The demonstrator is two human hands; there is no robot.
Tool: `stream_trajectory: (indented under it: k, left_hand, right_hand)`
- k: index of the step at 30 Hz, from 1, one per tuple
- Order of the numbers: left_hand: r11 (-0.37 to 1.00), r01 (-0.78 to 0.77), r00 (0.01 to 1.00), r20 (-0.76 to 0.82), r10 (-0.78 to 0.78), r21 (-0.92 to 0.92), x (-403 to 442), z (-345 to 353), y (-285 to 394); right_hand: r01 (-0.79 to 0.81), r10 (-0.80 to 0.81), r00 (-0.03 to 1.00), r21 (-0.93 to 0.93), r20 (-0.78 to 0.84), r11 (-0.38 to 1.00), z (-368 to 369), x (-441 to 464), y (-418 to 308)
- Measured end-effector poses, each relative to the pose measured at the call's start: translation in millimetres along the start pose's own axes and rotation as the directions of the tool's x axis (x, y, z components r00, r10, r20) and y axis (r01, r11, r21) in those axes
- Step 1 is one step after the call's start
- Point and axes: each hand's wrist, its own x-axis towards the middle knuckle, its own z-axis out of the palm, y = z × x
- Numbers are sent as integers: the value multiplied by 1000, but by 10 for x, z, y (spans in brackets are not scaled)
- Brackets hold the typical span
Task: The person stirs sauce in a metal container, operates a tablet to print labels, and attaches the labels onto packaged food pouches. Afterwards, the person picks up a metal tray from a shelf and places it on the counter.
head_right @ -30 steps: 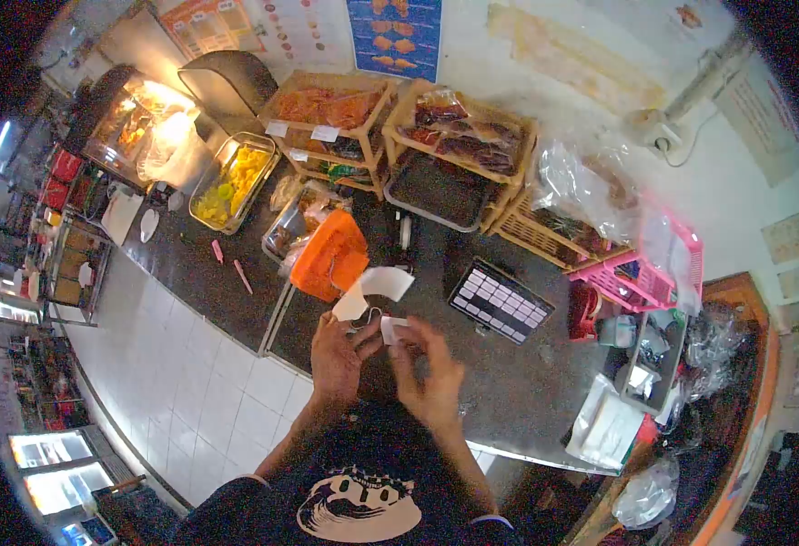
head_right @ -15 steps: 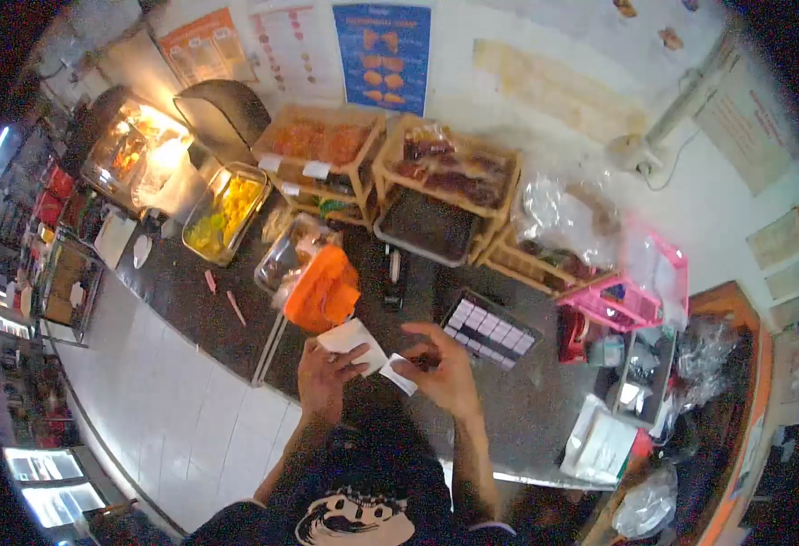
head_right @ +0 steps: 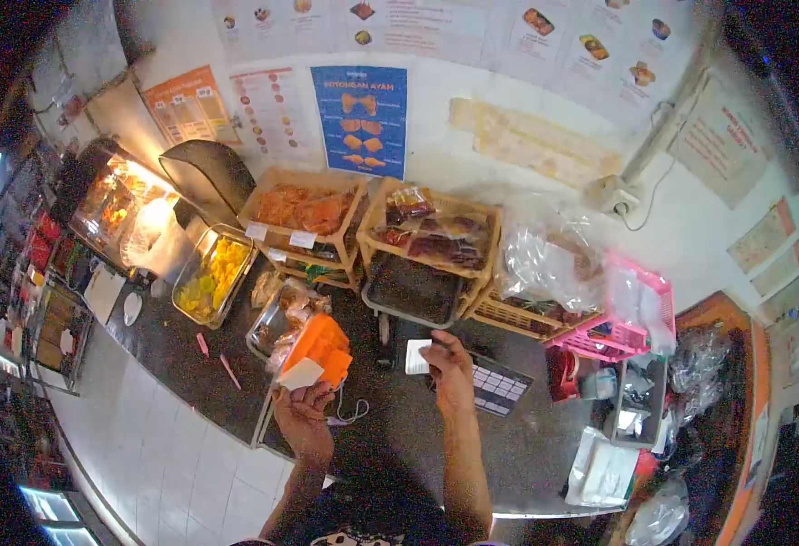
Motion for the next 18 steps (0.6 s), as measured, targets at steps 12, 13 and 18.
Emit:
stream_trajectory:
  k: [12,13,18]
  left_hand:
    - [998,19,994,-113,-11,63,607,-132,25]
    - [994,29,992,-126,-16,101,645,-190,17]
    - [993,50,987,-157,-33,105,753,-364,-185]
  right_hand:
    - [523,-419,852,-544,314,656,781,1793,-1402]
    - [511,-421,859,-521,290,684,816,1755,-1464]
    - [269,-99,928,-462,358,845,757,1038,-695]
